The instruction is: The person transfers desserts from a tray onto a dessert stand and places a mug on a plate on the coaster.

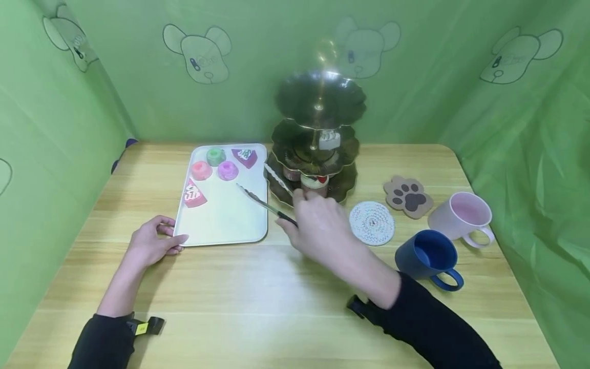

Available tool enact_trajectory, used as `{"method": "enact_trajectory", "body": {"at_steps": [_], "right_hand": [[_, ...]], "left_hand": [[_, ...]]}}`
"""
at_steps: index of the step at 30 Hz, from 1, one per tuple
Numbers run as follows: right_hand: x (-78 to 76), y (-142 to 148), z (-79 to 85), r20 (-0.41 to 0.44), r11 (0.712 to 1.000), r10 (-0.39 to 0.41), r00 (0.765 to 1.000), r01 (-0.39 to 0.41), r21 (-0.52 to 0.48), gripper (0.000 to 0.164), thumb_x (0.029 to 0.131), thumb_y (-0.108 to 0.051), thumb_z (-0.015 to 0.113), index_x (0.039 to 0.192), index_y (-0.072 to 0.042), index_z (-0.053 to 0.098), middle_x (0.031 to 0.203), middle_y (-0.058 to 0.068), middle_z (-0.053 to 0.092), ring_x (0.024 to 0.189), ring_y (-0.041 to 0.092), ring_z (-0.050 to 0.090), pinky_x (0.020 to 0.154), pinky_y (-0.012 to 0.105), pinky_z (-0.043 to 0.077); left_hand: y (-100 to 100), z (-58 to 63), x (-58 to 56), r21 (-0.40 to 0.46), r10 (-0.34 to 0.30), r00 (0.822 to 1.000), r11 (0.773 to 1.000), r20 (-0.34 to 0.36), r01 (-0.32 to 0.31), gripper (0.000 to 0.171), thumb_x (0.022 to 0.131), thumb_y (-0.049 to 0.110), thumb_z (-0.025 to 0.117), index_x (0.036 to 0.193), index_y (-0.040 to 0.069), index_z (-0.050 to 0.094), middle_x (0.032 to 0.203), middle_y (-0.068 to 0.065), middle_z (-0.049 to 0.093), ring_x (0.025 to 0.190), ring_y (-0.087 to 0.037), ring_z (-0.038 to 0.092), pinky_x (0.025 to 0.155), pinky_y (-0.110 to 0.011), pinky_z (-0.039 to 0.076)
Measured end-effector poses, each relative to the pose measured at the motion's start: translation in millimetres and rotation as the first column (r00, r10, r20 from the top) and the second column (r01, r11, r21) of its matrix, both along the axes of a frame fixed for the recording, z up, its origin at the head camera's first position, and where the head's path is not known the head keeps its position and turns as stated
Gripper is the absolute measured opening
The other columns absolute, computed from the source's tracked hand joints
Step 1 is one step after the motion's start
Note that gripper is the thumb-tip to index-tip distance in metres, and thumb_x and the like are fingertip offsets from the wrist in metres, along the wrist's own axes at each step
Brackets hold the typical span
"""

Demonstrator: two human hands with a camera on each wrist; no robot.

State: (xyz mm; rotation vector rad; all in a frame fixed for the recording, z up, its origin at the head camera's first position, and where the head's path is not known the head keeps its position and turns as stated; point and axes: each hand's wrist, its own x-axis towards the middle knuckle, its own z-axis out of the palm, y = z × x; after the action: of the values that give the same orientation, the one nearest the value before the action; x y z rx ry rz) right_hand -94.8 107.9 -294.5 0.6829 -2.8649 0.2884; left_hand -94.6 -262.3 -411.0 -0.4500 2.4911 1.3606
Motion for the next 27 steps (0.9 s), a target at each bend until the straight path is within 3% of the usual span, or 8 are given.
{"method": "enact_trajectory", "body": {"at_steps": [5,9,12,20,27], "right_hand": [[-36.4,-35.5,-29.4,0.025,0.994,-0.087,0.996,0.085,0.074,0.065,0.086,-0.054,0.055,0.116,0.003,0.056,0.087,0.016,0.062,0.067,0.035,0.058,0.046,0.045,0.05],[-67.2,-57.4,-44.6,0.065,0.977,-0.183,0.981,0.174,0.123,0.06,0.087,-0.05,0.055,0.114,0.003,0.056,0.088,0.017,0.061,0.073,0.037,0.058,0.05,0.047,0.051],[-84.9,-71.3,-52.6,0.089,0.97,-0.208,0.974,0.193,0.15,0.055,0.086,-0.05,0.055,0.105,0.002,0.057,0.086,0.016,0.061,0.073,0.037,0.059,0.051,0.046,0.052],[-111.4,-98.1,-66.8,0.16,0.956,-0.213,0.964,0.173,0.236,0.043,0.087,-0.048,0.056,0.096,-0.007,0.066,0.088,0.008,0.06,0.077,0.031,0.06,0.055,0.042,0.055],[-125.0,-108.1,-75.3,0.184,0.956,-0.224,0.957,0.178,0.235,0.03,0.087,-0.041,0.059,0.089,-0.012,0.066,0.086,0.009,0.063,0.073,0.029,0.06,0.051,0.04,0.054]], "left_hand": [[-0.1,-1.0,0.1,-0.007,0.007,1.0,1.0,0.005,-0.007,0.054,0.079,0.012,0.074,0.121,-0.001,0.043,0.106,-0.019,0.049,0.066,-0.019,0.066,0.06,-0.029,0.061],[0.3,-2.7,-0.3,-0.004,0.003,1.0,1.0,0.008,-0.003,0.054,0.079,0.012,0.074,0.121,0.0,0.043,0.106,-0.019,0.049,0.067,-0.02,0.066,0.06,-0.03,0.061],[0.3,-3.2,-0.4,-0.012,0.0,1.0,1.0,0.012,0.0,0.054,0.079,0.012,0.074,0.122,0.0,0.043,0.106,-0.019,0.049,0.066,-0.02,0.066,0.06,-0.03,0.061],[1.3,-1.2,0.2,-0.008,0.008,0.999,1.0,0.031,-0.007,0.055,0.078,0.011,0.075,0.121,0.001,0.043,0.106,-0.018,0.049,0.066,-0.019,0.066,0.061,-0.03,0.061],[0.2,-3.2,-1.4,0.006,0.017,1.0,1.0,0.025,-0.017,0.055,0.078,0.011,0.075,0.122,0.001,0.043,0.106,-0.019,0.049,0.066,-0.019,0.066,0.061,-0.03,0.061]]}}
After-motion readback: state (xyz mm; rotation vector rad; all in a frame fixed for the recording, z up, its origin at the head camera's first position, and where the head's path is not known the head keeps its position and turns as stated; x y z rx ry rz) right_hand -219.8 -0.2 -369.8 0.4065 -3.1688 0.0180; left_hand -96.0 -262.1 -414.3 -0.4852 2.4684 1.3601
